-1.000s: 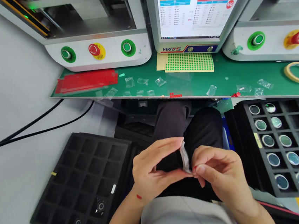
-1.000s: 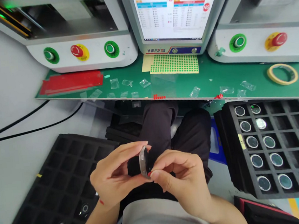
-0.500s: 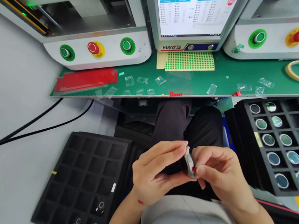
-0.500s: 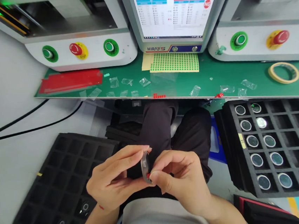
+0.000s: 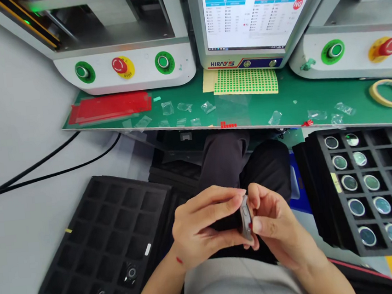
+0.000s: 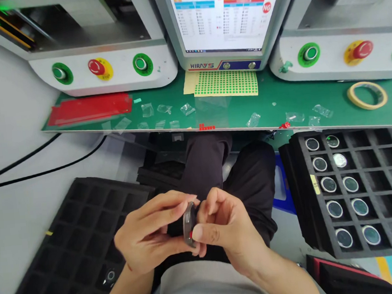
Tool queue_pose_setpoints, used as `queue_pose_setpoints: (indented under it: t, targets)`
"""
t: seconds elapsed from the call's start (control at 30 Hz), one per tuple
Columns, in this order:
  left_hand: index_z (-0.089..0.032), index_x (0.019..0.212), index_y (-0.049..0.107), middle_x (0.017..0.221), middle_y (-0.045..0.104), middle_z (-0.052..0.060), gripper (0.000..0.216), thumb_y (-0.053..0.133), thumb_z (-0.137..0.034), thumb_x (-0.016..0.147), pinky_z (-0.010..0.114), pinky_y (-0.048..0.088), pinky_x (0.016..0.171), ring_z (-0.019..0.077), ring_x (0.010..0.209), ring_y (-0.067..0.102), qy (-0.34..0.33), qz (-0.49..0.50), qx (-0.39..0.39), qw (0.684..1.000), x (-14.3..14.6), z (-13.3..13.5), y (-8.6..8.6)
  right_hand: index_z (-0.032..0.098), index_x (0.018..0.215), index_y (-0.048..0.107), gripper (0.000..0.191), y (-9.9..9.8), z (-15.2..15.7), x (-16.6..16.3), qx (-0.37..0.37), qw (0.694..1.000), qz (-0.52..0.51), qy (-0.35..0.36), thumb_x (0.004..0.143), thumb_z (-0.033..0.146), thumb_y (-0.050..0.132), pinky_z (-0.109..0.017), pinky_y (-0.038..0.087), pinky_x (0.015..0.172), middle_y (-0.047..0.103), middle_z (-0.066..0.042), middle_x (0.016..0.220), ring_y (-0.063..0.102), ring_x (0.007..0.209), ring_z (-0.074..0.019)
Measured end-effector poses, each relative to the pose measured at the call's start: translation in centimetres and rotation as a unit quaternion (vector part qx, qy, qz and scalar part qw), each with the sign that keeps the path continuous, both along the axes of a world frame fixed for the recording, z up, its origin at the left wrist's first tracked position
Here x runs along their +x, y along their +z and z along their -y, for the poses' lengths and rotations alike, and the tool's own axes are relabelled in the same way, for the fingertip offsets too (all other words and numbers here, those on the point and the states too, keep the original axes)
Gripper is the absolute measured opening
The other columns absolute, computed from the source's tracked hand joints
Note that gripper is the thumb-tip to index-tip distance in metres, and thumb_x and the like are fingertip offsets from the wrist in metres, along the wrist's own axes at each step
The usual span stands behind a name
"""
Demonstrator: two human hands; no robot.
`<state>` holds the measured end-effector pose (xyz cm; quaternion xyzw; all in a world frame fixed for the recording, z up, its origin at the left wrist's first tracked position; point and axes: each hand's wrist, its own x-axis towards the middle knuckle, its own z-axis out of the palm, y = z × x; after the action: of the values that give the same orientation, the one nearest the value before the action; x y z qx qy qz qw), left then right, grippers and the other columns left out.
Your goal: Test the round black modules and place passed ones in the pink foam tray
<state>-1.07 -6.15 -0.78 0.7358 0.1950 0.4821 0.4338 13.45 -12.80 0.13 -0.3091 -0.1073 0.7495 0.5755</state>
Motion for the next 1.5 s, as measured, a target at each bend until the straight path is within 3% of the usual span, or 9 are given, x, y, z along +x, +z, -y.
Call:
queue_pose_setpoints:
  t: [0.1,0.23,0.33,0.43,0.8,0.93,1.1,1.3,1.5]
  targets:
    - [-0.023,0.124,0.067,0.112,0.072,0.013,0.051,0.08,-0.03,0.075,0.031,0.063,0.074,0.0219,0.088,0.073,-0.062,0.044,-0.195,0.978,0.3,0.0,-0.3,0.021,0.083,0.053,0.028,0.1,0.1,0.8,0.036,0.999,0.01,-0.018,0.077,0.038,0.075,-0.02,0.051,0.044,0.057,0.004,0.063,0.058,0.05,-0.0107]
    - [-0.018,0.122,0.066,0.11,0.072,0.017,0.033,0.054,-0.033,0.095,0.028,0.061,0.063,0.0205,0.084,0.072,-0.186,0.12,-0.438,0.871,0.8,0.3,-0.4,0.02,0.082,0.058,0.014,0.0,0.4,2.3,0.063,0.985,0.108,-0.117,0.085,0.033,0.063,-0.021,0.05,0.053,0.056,0.001,0.065,0.056,0.059,-0.0119]
    - [-0.016,0.111,0.065,0.099,0.071,0.014,0.026,0.051,-0.032,0.097,0.021,0.054,0.049,0.013,0.065,0.067,-0.221,0.174,-0.528,0.801,1.0,0.8,-0.5,0.021,0.078,0.058,0.013,-0.5,0.5,2.7,0.054,0.978,0.153,-0.133,0.086,0.031,0.06,-0.022,0.047,0.053,0.054,0.001,0.063,0.052,0.059,-0.0129]
    - [-0.016,0.104,0.06,0.092,0.068,0.01,0.021,0.051,-0.034,0.096,0.014,0.043,0.038,0.0057,0.049,0.054,-0.211,0.202,-0.554,0.78,1.1,1.3,-0.8,0.021,0.074,0.057,0.016,-0.9,0.6,2.5,0.052,0.971,0.177,-0.149,0.085,0.031,0.061,-0.024,0.045,0.054,0.053,0.001,0.061,0.052,0.057,-0.0131]
    - [-0.015,0.089,0.059,0.073,0.062,0.002,0.021,0.058,-0.036,0.092,0.011,0.024,0.035,-0.0006,0.04,0.032,-0.107,0.147,-0.455,0.872,1.7,2.4,-1.3,0.021,0.076,0.06,0.014,-1.5,0.8,1.3,0.085,0.933,0.284,-0.203,0.089,0.027,0.062,-0.025,0.046,0.059,0.059,0.001,0.064,0.055,0.062,-0.0135]
    - [-0.015,0.088,0.056,0.073,0.059,0.001,0.025,0.056,-0.04,0.093,0.013,0.03,0.038,0.0007,0.042,0.034,-0.065,0.108,-0.458,0.88,1.9,2.6,-0.8,0.023,0.092,0.066,0.005,-1.4,1.0,0.2,0.102,0.915,0.341,-0.192,0.09,0.024,0.062,-0.029,0.053,0.078,0.068,-0.004,0.09,0.065,0.088,-0.0177]
    - [-0.016,0.09,0.056,0.071,0.054,-0.001,0.022,0.055,-0.038,0.094,0.015,0.028,0.036,0.0021,0.042,0.033,-0.068,0.111,-0.438,0.889,1.9,3.1,-1.2,0.027,0.107,0.065,0.015,-1.3,0.9,-1.2,0.111,0.93,0.326,-0.127,0.092,0.026,0.061,-0.033,0.053,0.095,0.067,-0.005,0.113,0.065,0.107,-0.0191]
    - [-0.02,0.101,0.058,0.084,0.063,0.002,0.012,0.047,-0.023,0.097,0.019,0.048,0.058,0.0098,0.066,0.059,0.017,-0.001,-0.216,0.976,1.8,3.2,-1.0,0.028,0.112,0.064,0.021,-1.1,0.7,-1.7,0.106,0.958,0.254,-0.083,0.091,0.027,0.062,-0.034,0.054,0.096,0.065,-0.006,0.126,0.064,0.113,-0.0209]
    - [-0.018,0.113,0.053,0.088,0.068,0.005,0.021,0.041,-0.016,0.095,0.024,0.054,0.069,0.0144,0.077,0.067,0.065,-0.086,-0.036,0.993,2.1,2.9,-1.1,0.026,0.104,0.067,0.018,-0.8,0.3,-2.0,0.096,0.966,0.219,-0.094,0.088,0.027,0.059,-0.036,0.057,0.088,0.07,-0.005,0.114,0.067,0.105,-0.0223]
